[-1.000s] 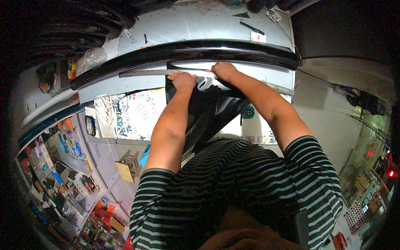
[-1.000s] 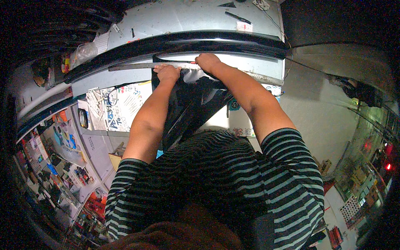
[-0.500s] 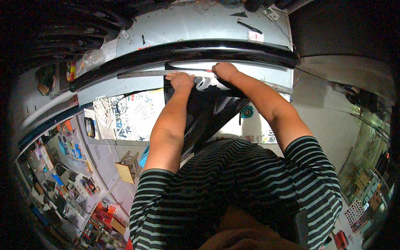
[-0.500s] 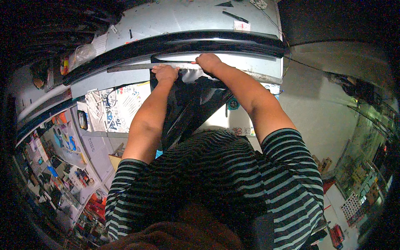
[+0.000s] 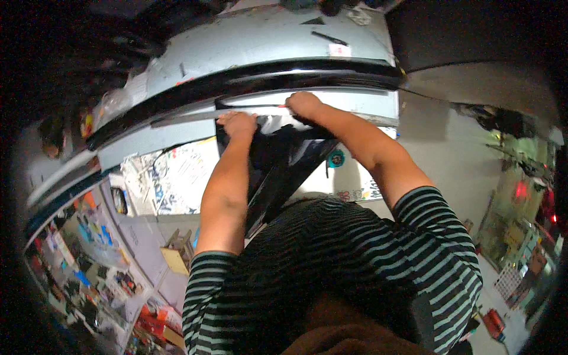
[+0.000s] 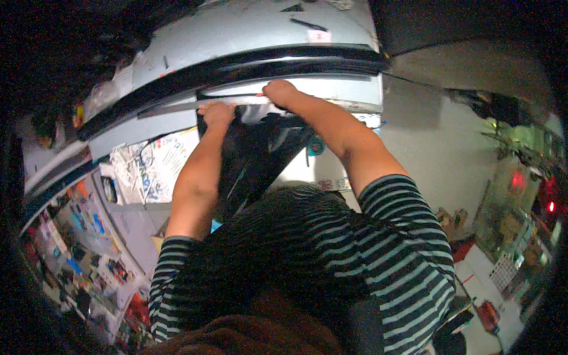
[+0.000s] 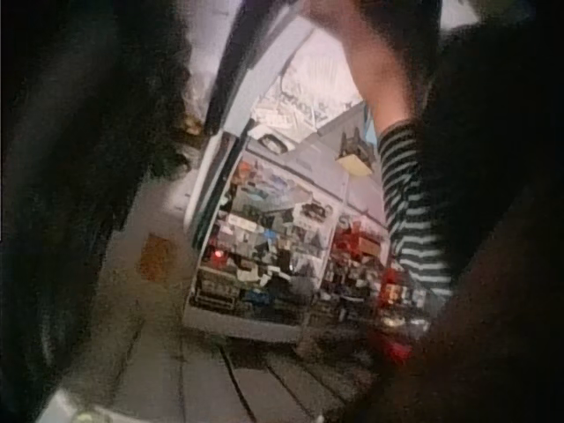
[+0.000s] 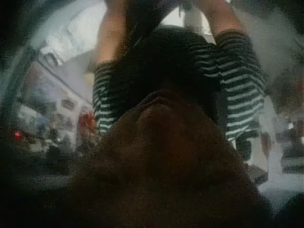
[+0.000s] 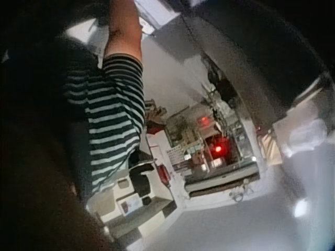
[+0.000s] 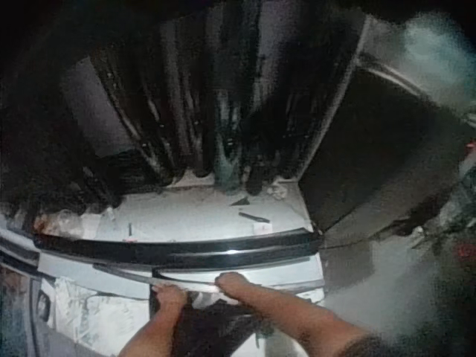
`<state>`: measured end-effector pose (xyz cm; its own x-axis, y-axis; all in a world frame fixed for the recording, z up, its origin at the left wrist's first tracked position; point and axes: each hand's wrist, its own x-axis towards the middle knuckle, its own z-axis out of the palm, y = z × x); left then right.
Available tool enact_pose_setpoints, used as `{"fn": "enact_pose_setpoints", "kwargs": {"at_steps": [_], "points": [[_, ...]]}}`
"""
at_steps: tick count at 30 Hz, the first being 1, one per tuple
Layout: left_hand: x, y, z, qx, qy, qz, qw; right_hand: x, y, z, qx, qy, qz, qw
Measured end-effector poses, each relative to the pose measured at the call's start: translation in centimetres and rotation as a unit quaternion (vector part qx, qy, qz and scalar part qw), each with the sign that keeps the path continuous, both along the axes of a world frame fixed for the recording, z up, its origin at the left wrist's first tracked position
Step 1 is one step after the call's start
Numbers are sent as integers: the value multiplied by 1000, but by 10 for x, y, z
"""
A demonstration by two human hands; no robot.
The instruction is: The person measures a black sheet with a ruler, marks it with a pen, and cuts it with scissors. The person then folds and trims the cut piece on a workbench.
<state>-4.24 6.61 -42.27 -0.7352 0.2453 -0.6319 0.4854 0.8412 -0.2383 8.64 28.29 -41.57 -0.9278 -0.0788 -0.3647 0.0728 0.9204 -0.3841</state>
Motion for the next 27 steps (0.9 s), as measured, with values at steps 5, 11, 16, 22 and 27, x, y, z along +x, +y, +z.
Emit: {"fn": "enact_pose_setpoints", "kwargs": {"at_steps": [5, 11, 16, 22, 27], "points": [[-2, -7, 5, 30, 23, -39, 999, 5, -1, -23, 25, 4, 4, 1000], [-4, -4, 11, 45, 7, -50, 998, 9, 0, -21, 9, -16, -45, 999], [-6, 0, 0, -6, 7, -55, 998, 17, 7, -2, 22, -38, -35, 998], [-7, 0, -4, -19, 23, -63, 998, 25, 10, -2, 26, -17, -59, 998], [-5, 1, -2, -15, 31, -67, 997, 32, 17, -3, 33, -29, -54, 998]]}}
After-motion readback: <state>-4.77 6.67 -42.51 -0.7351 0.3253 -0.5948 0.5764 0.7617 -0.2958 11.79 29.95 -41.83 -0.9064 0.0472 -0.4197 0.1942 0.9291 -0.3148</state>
